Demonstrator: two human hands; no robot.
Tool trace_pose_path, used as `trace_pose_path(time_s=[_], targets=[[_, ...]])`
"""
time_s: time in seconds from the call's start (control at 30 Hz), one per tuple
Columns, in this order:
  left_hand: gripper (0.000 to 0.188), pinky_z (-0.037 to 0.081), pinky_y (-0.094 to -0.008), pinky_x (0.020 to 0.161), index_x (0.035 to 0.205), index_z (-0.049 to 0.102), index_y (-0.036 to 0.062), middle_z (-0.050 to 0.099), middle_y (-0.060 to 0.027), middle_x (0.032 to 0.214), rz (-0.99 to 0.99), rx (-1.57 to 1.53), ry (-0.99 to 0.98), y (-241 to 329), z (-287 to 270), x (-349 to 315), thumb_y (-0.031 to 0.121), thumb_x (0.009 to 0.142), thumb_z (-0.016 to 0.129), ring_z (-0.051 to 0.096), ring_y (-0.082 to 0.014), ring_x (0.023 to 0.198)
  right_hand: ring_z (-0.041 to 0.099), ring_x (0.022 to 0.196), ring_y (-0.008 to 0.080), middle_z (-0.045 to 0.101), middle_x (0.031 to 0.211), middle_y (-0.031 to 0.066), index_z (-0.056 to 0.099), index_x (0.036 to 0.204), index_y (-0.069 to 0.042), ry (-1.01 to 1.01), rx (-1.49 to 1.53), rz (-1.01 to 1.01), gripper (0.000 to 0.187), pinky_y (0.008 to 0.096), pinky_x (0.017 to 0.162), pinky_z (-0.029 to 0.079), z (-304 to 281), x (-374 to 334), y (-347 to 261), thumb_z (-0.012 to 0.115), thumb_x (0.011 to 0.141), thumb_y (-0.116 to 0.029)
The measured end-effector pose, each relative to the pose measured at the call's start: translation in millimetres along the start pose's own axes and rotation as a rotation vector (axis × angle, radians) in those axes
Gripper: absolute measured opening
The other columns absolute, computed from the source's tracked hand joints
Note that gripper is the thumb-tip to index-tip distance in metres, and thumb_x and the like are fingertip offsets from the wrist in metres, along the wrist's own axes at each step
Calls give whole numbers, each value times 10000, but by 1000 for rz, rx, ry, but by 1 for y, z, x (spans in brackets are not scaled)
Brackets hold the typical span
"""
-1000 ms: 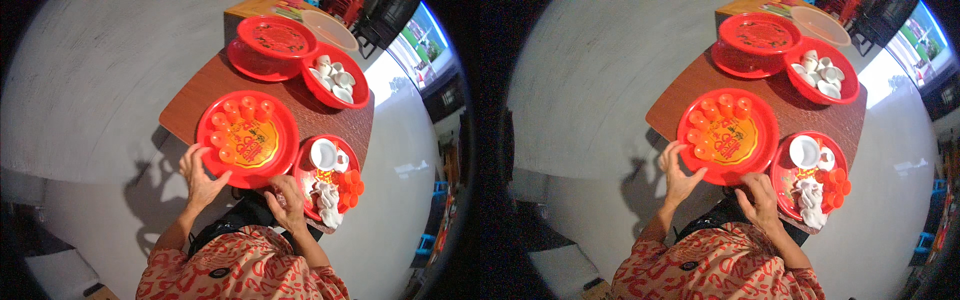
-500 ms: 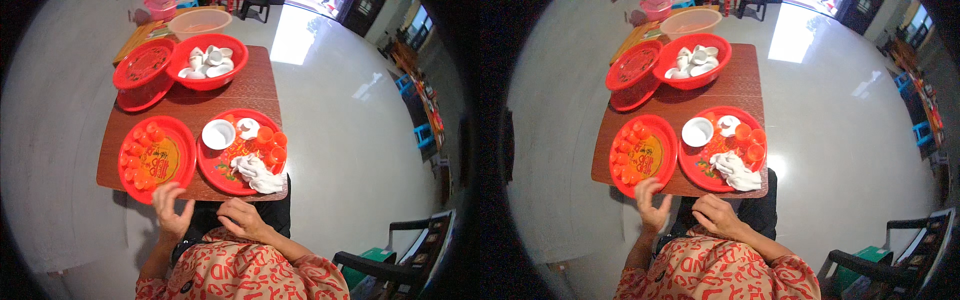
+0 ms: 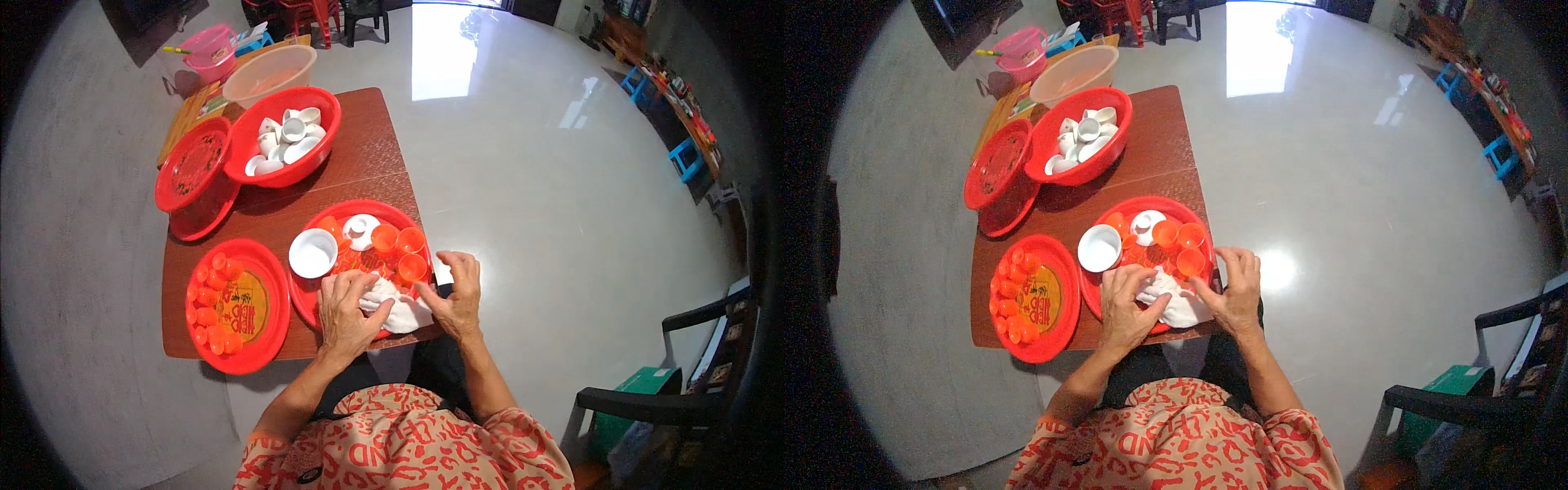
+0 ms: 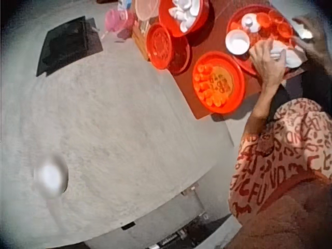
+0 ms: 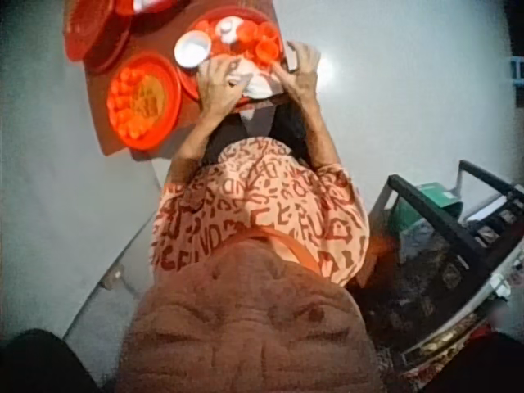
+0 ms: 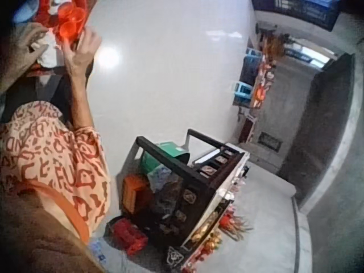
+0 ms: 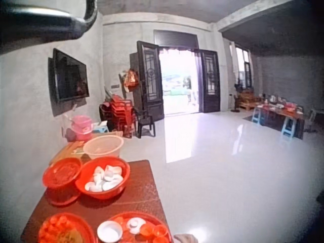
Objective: The person wipes small orange plastic cups with a white cloth, handling them one at a time. They pick up each cup from a red tray, wipe it thoroughly, and place it onto another red tray. The process is repeated for multiple cups throughout the video.
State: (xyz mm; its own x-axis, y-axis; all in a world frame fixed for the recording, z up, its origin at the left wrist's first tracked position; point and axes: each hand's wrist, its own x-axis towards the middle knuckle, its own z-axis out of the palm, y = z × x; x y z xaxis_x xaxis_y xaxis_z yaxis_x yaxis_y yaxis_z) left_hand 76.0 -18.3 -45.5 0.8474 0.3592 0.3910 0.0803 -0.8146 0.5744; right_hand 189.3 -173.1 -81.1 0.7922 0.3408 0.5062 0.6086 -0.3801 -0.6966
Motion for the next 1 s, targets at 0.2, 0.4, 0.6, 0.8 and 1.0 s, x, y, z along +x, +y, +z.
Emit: trace_pose_path(time_s=[0.2, 0.4, 0.6, 0.8, 1.0], targets=[[411, 365, -403, 919, 1009, 636, 81, 554, -87, 1073, -16, -2, -30, -10, 9, -2, 183, 642, 792, 456, -275, 1045, 479, 897, 260, 500, 974, 95, 594, 1058, -66, -20, -231, 30, 618, 414, 764, 350, 23, -4, -5, 810, 599, -418], [453, 341, -440, 946, 1047, 623, 84, 525, -85, 1133, 10, -10, -11, -11, 11, -4, 229, 655, 799, 428, -283, 1117, 504, 945, 234, 547, 985, 71, 606, 1038, -85, 26, -137, 5, 507, 397, 831, 308, 22, -11, -13, 800, 619, -295], [591, 321, -419, 984, 1178, 586, 99, 560, -67, 1201, 105, -111, 52, -6, -3, 1, 145, 617, 766, 435, -281, 1160, 512, 951, 252, 543, 998, 82, 600, 1057, -84, -5, -6, -115, 527, 398, 845, 304, 11, -8, -46, 804, 621, -298], [629, 321, -386, 960, 1180, 595, 105, 627, -27, 1134, 86, -186, 153, -18, -27, -8, 98, 587, 806, 544, -227, 1062, 513, 1008, 278, 547, 1070, 105, 568, 1124, -67, -175, 191, -139, 574, 410, 882, 351, 7, 2, -77, 794, 640, -278], [580, 364, -362, 940, 1182, 605, 97, 625, -45, 1090, -102, -336, 124, -45, -57, -14, 113, 638, 805, 561, -206, 1014, 448, 1137, 314, 495, 1234, 120, 545, 1195, -120, -383, -250, -294, 617, 478, 930, 329, 22, -16, -62, 762, 666, -352]])
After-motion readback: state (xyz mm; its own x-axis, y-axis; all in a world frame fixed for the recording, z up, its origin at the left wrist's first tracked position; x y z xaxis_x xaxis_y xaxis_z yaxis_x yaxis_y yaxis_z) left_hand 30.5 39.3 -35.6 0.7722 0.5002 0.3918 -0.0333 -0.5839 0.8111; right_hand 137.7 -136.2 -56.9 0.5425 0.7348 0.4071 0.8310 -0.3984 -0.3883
